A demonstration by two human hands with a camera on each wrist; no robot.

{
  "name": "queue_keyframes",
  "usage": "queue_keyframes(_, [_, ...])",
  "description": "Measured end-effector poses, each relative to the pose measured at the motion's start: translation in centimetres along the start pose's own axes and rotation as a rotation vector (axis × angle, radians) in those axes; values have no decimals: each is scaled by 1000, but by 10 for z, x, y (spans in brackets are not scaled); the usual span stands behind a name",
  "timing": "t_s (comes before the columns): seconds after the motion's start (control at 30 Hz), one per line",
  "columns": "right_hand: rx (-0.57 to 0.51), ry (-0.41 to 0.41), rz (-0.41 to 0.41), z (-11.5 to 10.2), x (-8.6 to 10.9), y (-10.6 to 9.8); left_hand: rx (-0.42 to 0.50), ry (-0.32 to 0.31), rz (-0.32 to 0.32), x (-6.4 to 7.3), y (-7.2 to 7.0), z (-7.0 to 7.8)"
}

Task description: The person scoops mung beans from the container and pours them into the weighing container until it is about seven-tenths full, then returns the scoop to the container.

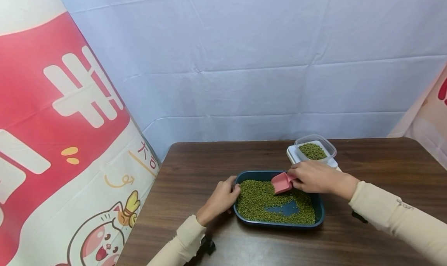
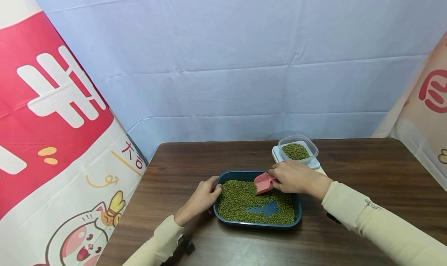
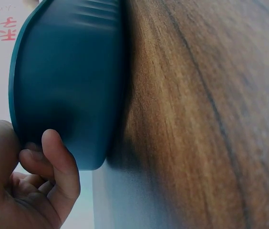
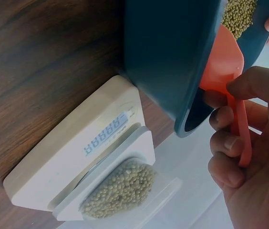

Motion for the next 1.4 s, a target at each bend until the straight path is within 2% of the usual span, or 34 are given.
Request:
queue_keyframes(0.87, [26, -71, 36, -11, -21, 5, -2, 7, 12, 0, 1, 0])
queue_keyframes(1.4, [28, -92, 2, -18, -35, 8, -4, 3, 17, 0, 0, 0])
Point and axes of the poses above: each hand's wrist, its own x-axis away from the middle knuckle, its own y-axis out of the palm, z = x × y, the point moved 2 cm from there along -x, towards the middle knuckle, and after that the axes turned 4 degrees about -z, right-handed, at the moved point
